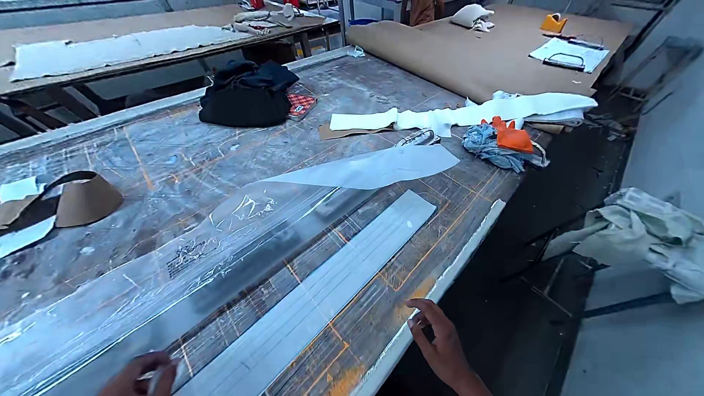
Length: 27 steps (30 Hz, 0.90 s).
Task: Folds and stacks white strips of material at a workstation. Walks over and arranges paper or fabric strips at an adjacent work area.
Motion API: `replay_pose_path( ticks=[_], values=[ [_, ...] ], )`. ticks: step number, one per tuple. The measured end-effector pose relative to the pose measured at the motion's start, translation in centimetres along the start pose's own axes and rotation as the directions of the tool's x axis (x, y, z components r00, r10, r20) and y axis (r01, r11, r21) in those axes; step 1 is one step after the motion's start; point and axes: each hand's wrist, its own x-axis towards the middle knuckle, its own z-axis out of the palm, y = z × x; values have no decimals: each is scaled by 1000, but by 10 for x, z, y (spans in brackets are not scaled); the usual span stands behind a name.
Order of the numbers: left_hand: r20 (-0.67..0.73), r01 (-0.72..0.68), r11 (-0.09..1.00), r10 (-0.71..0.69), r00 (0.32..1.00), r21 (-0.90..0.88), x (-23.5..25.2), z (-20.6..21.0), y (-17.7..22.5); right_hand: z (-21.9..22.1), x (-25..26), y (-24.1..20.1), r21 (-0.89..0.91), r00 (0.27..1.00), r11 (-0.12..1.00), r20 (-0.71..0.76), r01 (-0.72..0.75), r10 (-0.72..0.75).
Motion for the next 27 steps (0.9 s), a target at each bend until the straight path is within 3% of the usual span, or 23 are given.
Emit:
replay_pose_path(
  ticks=[8,13,16,19,22,24,27],
  values=[
    [-189,-122,985,97,977,-124,51,104,116,3,63,4,50,992,999,124,4,-10],
    [-222,-113,962,57,973,-249,72,160,212,1,120,22,194,957,968,272,-160,103],
    [-198,-134,956,83,977,-261,82,200,270,-2,165,40,280,857,863,434,-421,278],
    [-169,-117,952,71,983,-283,94,238,324,-12,213,54,348,694,642,583,-683,422],
    [-181,-113,947,59,982,-300,107,275,364,-24,249,76,376,615,510,640,-774,461],
    [-177,-117,918,52,983,-379,110,293,385,-33,263,96,366,616,519,627,-773,476],
    [-130,-93,796,18,991,-599,100,293,401,-53,272,119,314,682,648,576,-694,451]
  ],
)
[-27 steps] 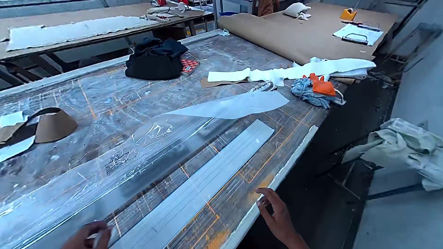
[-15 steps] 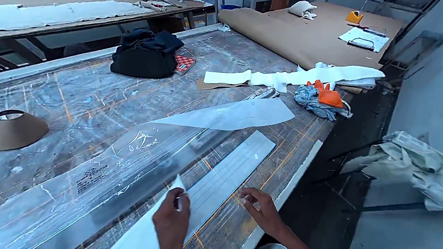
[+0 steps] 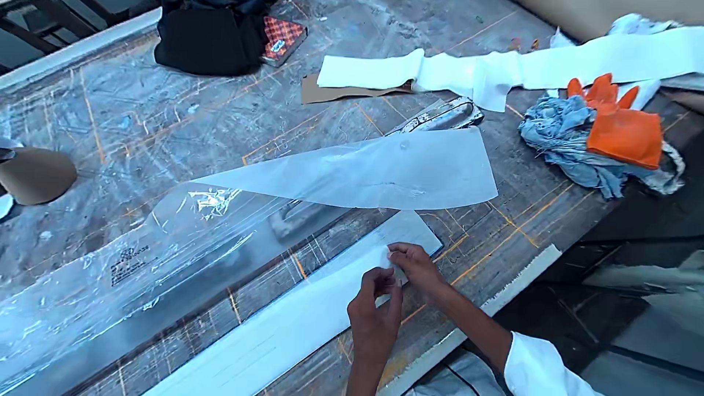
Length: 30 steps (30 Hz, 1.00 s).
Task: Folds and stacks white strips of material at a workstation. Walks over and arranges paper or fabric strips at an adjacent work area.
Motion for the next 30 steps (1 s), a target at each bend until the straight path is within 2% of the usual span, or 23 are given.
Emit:
replay_pose_path(
  ticks=[1,3,5,8,11,14,19,21,22,24,27,29,30],
  values=[
    [-16,11,999,-12,1000,-33,-4,-8,2,-10,1,-3,-56,999,998,-16,37,-38],
    [-80,29,999,-27,996,27,-12,-39,-2,-27,8,-13,-138,992,985,-65,101,-111],
    [-159,114,988,-97,983,102,-24,-84,-14,-44,19,-17,-221,977,961,-101,164,-189],
    [-325,274,933,-191,926,233,-45,-154,-36,-64,30,-18,-376,945,899,-140,225,-295],
    [-503,476,787,-250,827,392,-73,-215,-62,-69,28,-21,-582,915,788,-179,199,-363],
    [-631,653,608,-300,716,452,-92,-264,-85,-71,29,-17,-690,867,690,-187,218,-461],
    [-741,855,396,-449,499,336,-105,-310,-117,-70,28,-16,-801,844,571,-170,183,-509],
    [-737,889,330,-505,449,316,-109,-319,-134,-73,26,-17,-836,834,523,-164,165,-526],
    [-726,893,304,-522,448,332,-110,-322,-139,-77,24,-17,-850,827,502,-161,162,-539],
    [-723,892,307,-525,450,333,-109,-324,-142,-86,19,-17,-856,821,491,-160,160,-548],
    [-747,880,405,-497,440,249,-95,-319,-120,-105,12,-10,-833,826,523,-159,182,-541],
    [-752,834,507,-458,474,217,-76,-307,-89,-116,11,0,-807,816,546,-151,224,-558],
    [-739,794,567,-435,514,219,-63,-294,-70,-120,11,3,-789,808,561,-149,251,-571]
  ],
)
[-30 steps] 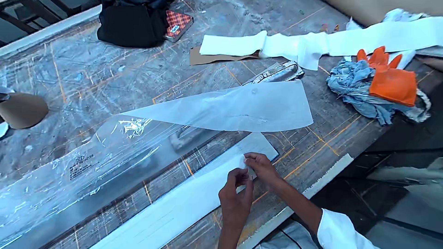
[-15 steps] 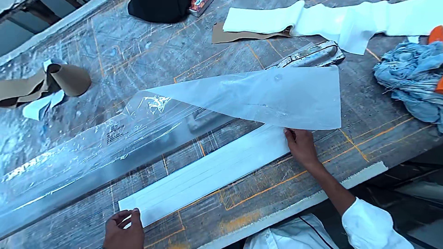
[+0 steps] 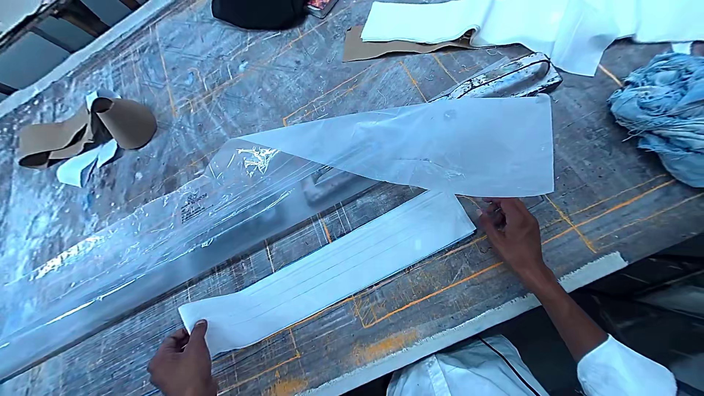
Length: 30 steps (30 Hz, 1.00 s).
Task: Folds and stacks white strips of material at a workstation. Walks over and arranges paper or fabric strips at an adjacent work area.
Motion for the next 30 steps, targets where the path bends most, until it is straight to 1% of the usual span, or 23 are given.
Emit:
replay_pose_path(
  ticks=[2,3,4,6,8,10,12,14,16,18,19,20,22,24,26,28,30],
  values=[
    [72,-129,987,136,988,-91,-36,8,61,3,-3,6,50,1000,999,-27,18,-17],
    [133,-206,972,221,966,-116,-58,19,90,4,-5,7,60,999,998,-34,19,-17],
    [202,-285,948,309,929,-139,-82,34,117,4,-5,7,62,999,998,-40,21,-19],
    [344,-411,891,454,822,-192,-128,72,165,4,-6,7,65,999,998,-44,26,-23],
    [467,-459,856,515,719,-237,-172,112,203,4,-7,6,77,999,997,-35,19,-17],
    [559,-501,832,540,629,-241,-208,147,228,4,-5,6,90,1000,996,-29,4,-2],
    [610,-548,800,565,555,-243,-237,173,242,4,-5,8,95,1000,995,-24,-4,6],
    [606,-611,757,603,518,-232,-256,193,253,4,-5,9,98,1000,995,-20,-2,4],
    [585,-614,742,632,509,-267,-266,207,259,3,-5,9,97,1000,995,-13,10,-9],
    [545,-575,735,665,511,-358,-266,207,251,2,-5,8,107,1000,994,-3,15,-14],
    [528,-553,733,675,515,-396,-261,200,243,2,-5,8,112,1000,994,3,18,-19],
    [514,-544,738,671,535,-398,-254,191,233,1,-4,7,113,1000,993,17,18,-20],
    [451,-528,776,630,633,-344,-231,172,208,2,-4,2,85,998,996,52,19,-24],
    [365,-474,842,539,759,-258,-202,155,173,4,0,-8,38,997,999,68,18,-20],
    [251,-406,900,434,865,-155,-177,139,141,5,5,-21,-7,997,1000,80,-16,16],
    [160,-329,944,330,930,-35,-162,127,119,7,11,-30,-42,991,996,111,-76,80],
    [173,-213,976,203,964,45,-153,121,108,7,18,-31,17,988,995,124,-97,94]
  ],
)
